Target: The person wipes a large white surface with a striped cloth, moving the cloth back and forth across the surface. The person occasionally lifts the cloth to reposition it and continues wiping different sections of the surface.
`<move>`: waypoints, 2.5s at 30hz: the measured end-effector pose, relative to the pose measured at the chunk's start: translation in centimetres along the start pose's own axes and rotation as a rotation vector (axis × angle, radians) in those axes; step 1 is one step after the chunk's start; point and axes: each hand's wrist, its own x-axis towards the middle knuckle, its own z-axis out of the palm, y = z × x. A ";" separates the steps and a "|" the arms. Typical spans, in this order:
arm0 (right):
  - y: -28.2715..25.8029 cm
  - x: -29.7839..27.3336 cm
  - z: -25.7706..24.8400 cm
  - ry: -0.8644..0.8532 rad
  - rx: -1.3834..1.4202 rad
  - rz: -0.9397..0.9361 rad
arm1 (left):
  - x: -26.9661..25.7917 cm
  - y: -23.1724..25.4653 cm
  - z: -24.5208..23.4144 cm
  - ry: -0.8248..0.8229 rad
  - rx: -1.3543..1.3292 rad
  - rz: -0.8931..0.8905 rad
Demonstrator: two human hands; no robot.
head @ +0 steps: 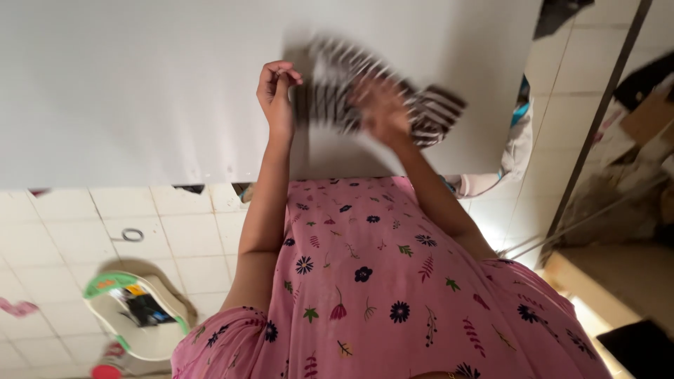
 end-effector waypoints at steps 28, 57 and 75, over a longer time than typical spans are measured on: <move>4.3 18.4 -5.0 0.692 -0.075 0.265 | -6.6 0.4 -10.5 0.629 -0.098 0.123; -12.1 14.1 -3.2 0.231 -0.050 -0.498 | -5.1 -0.4 -12.3 0.579 -0.086 0.202; -6.8 24.4 -5.2 0.472 -0.156 0.007 | -1.9 -0.4 -11.3 0.562 -0.107 0.134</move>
